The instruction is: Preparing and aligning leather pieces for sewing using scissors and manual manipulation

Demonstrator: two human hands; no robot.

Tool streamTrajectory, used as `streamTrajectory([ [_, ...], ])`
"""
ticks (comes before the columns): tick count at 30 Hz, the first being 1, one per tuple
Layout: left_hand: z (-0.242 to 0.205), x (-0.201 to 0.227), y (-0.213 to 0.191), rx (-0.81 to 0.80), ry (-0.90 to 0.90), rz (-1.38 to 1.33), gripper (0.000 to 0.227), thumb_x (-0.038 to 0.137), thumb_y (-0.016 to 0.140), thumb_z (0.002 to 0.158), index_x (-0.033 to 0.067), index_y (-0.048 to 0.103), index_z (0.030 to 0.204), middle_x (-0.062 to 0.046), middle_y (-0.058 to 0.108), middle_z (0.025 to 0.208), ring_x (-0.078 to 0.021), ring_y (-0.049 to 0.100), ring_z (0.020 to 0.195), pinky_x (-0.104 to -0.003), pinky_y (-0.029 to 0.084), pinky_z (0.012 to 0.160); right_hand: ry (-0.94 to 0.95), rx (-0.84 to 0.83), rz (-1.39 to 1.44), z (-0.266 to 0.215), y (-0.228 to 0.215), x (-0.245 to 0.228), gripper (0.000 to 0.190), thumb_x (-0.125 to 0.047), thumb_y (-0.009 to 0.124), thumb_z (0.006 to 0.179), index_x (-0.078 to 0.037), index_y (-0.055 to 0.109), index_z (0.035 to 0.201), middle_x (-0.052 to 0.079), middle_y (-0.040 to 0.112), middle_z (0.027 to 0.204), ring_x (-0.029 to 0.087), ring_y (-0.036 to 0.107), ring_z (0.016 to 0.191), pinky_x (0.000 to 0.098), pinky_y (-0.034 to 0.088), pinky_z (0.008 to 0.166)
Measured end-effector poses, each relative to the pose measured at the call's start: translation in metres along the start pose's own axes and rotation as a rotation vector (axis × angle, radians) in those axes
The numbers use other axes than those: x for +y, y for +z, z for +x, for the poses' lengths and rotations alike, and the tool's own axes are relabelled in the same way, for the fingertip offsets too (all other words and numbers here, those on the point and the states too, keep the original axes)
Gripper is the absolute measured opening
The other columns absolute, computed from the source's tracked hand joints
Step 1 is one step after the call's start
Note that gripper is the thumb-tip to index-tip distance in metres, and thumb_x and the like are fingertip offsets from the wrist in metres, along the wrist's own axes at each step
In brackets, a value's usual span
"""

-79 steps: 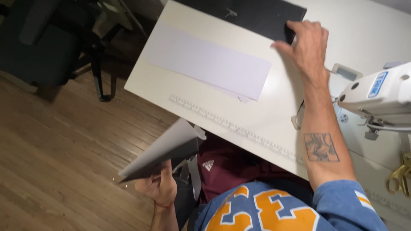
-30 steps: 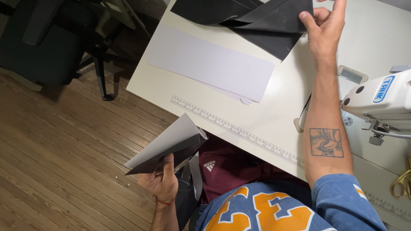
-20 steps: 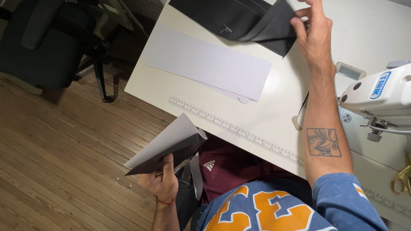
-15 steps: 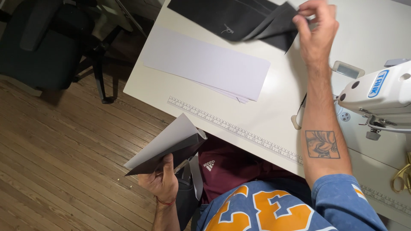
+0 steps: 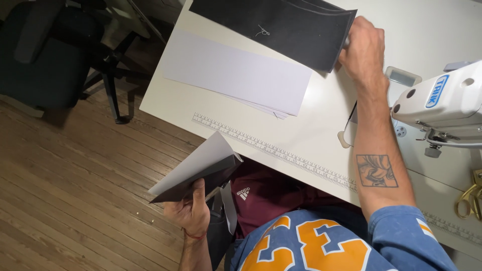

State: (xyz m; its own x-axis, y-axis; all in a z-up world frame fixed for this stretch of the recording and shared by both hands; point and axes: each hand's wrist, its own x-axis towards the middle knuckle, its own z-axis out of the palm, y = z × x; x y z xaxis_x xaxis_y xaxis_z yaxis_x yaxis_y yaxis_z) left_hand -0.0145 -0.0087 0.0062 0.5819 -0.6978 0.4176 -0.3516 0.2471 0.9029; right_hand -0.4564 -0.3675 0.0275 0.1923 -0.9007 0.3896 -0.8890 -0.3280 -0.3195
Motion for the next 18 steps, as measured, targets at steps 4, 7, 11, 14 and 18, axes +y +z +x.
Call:
streamTrajectory([
  [4,0.01,0.017,0.005,-0.181,0.1,0.014,0.008,0.006,0.085,0.102,0.0039,0.078,0.101,-0.005,0.08,0.09,-0.017,0.076,0.079,-0.033,0.066,0.076,-0.002,-0.015,-0.299,-0.003,0.015,0.001,0.027,0.003,0.078,0.08,-0.01,0.059,0.094,0.013,0.069,0.101,0.037,0.065,0.093,0.0498,0.048,0.083],
  [7,0.02,0.039,0.012,-0.293,0.191,-0.009,0.04,0.004,0.085,0.1,0.0114,0.062,0.069,0.003,0.063,0.061,-0.0102,0.057,0.052,-0.03,0.047,0.054,-0.013,0.028,-0.286,-0.002,0.018,-0.003,0.022,0.006,0.075,0.095,-0.005,0.059,0.105,0.015,0.066,0.105,0.036,0.058,0.092,0.0488,0.051,0.07],
  [11,0.028,0.06,0.014,-0.345,0.15,0.022,0.057,0.004,0.086,0.098,0.0112,0.051,0.055,0.004,0.049,0.053,-0.0092,0.043,0.049,-0.03,0.029,0.047,0.001,0.049,-0.289,-0.003,0.022,-0.011,0.008,-0.01,0.057,0.114,-0.006,0.053,0.108,0.013,0.055,0.106,0.035,0.054,0.086,0.0484,0.046,0.063],
  [14,0.021,0.041,0.007,-0.304,0.167,0.049,0.055,0.002,0.086,0.098,0.0118,0.049,0.058,0.005,0.048,0.05,-0.0068,0.042,0.046,-0.031,0.028,0.048,0.082,0.067,-0.052,0.004,-0.015,-0.054,0.035,-0.037,0.05,0.136,-0.012,0.057,0.113,0.014,0.053,0.124,0.037,0.06,0.067,0.0546,0.054,0.062],
  [18,0.024,0.043,0.01,-0.303,0.197,0.049,0.055,0.002,0.087,0.097,0.0121,0.05,0.057,0.004,0.049,0.05,-0.0084,0.044,0.046,-0.03,0.03,0.048,0.025,0.263,-0.134,0.002,0.021,-0.002,0.028,-0.003,0.07,0.124,-0.004,0.052,0.102,0.005,0.049,0.113,0.019,0.05,0.068,0.0359,0.054,0.055],
])
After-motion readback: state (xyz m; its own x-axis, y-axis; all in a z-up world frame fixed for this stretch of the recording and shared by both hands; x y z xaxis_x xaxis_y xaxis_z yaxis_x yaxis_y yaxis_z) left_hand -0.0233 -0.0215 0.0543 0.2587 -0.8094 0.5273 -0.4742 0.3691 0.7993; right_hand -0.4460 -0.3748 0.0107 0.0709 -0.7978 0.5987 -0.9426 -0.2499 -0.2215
